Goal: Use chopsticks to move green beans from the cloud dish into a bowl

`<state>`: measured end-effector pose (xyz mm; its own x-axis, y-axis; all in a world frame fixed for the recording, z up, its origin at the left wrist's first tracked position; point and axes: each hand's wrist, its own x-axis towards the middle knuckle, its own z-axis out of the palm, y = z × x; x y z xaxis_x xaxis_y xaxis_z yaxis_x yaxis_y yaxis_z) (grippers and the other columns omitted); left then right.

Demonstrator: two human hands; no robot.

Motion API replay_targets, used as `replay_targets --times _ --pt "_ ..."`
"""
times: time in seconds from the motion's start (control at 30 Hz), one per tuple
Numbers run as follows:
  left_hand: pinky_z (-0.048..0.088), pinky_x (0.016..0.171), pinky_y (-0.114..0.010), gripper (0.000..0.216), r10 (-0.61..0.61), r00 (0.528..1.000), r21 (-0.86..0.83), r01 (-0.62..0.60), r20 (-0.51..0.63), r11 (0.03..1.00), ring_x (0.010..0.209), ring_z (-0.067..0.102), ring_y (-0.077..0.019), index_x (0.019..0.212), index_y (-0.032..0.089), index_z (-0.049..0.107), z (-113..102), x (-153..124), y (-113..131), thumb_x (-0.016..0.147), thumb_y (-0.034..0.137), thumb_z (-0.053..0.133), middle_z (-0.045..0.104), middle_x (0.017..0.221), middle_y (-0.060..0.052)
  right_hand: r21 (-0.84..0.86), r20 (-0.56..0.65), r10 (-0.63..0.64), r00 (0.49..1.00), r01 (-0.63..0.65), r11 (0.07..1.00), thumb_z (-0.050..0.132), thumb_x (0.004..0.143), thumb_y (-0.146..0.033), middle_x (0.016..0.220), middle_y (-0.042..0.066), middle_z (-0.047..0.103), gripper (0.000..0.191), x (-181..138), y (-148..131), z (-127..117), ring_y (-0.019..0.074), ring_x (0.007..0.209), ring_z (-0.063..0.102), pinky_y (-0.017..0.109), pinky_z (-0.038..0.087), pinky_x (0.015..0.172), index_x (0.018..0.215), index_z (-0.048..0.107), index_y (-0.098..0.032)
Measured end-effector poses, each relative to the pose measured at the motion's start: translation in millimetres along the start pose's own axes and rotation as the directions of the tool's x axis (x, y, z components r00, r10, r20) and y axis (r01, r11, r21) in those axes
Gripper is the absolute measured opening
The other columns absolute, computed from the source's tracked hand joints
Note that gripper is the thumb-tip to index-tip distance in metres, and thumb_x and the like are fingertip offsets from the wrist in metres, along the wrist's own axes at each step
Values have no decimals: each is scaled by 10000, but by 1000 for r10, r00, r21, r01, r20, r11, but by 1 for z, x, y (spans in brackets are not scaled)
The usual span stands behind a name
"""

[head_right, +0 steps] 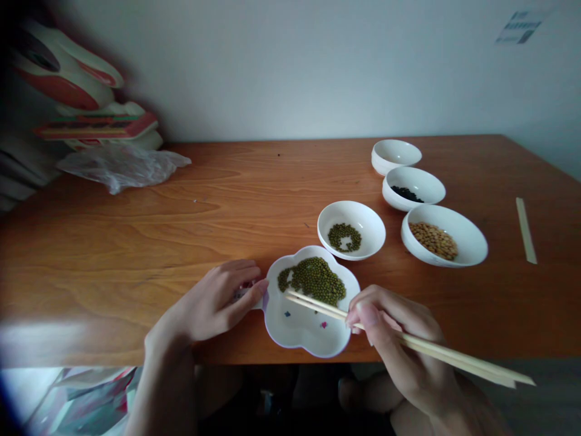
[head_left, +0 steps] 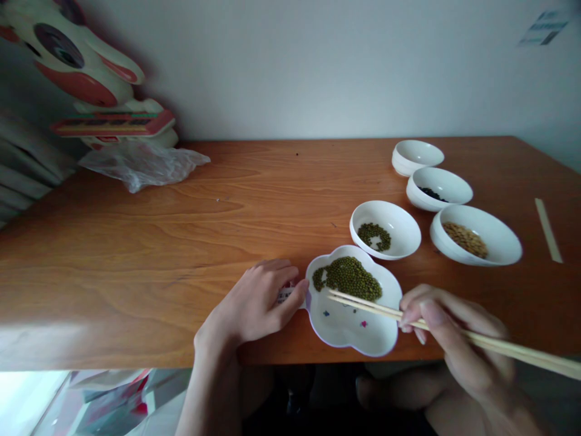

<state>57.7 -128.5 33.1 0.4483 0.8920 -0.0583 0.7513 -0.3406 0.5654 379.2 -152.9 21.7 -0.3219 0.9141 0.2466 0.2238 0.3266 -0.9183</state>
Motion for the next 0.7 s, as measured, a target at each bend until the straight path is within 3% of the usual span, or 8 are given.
replay_targets --times 0.2,0.37,0.43,0.6,0.7 --pt "409 758 -339 383 -6 1000 -3 6 -1 1000 788 563 -189 819 202 567 0 0 0 1102 416 424 636 854 -27 43 178 -105 978 99 994 492 1081 -252 878 34 708 233 1 -11 11 173 843 692 302 521 746 970 696 -235" --pt "413 756 -336 393 -10 1000 -5 10 -1 1000 782 564 -192 819 202 579 -1 0 1 1100 430 425 635 846 -30 66 225 -69 972 56 996 442 1107 -373 850 41 707 350 1 -12 15 176 785 675 318 491 710 972 736 -238" --pt "413 756 -335 392 -9 1000 -3 9 1 1000 781 565 -191 818 202 578 -1 1 1 1100 428 425 636 845 -31 74 203 -30 979 15 997 370 1126 -418 841 45 711 446 0 -10 11 187 785 671 327 487 715 952 742 -244" --pt "412 754 -332 389 -8 1000 0 8 5 1000 779 566 -188 822 205 574 -1 0 0 1103 426 420 639 848 -27 51 -10 21 1000 -20 998 235 1096 -649 734 27 666 681 -1 -6 0 195 717 627 307 486 652 821 724 -264" --pt "420 759 -332 388 -11 1000 0 11 5 1000 781 569 -190 825 206 579 -1 -1 0 1102 428 423 638 847 -27 26 -28 30 999 -29 999 187 1045 -754 701 31 664 775 -1 -4 0 201 671 625 311 488 612 776 719 -259"
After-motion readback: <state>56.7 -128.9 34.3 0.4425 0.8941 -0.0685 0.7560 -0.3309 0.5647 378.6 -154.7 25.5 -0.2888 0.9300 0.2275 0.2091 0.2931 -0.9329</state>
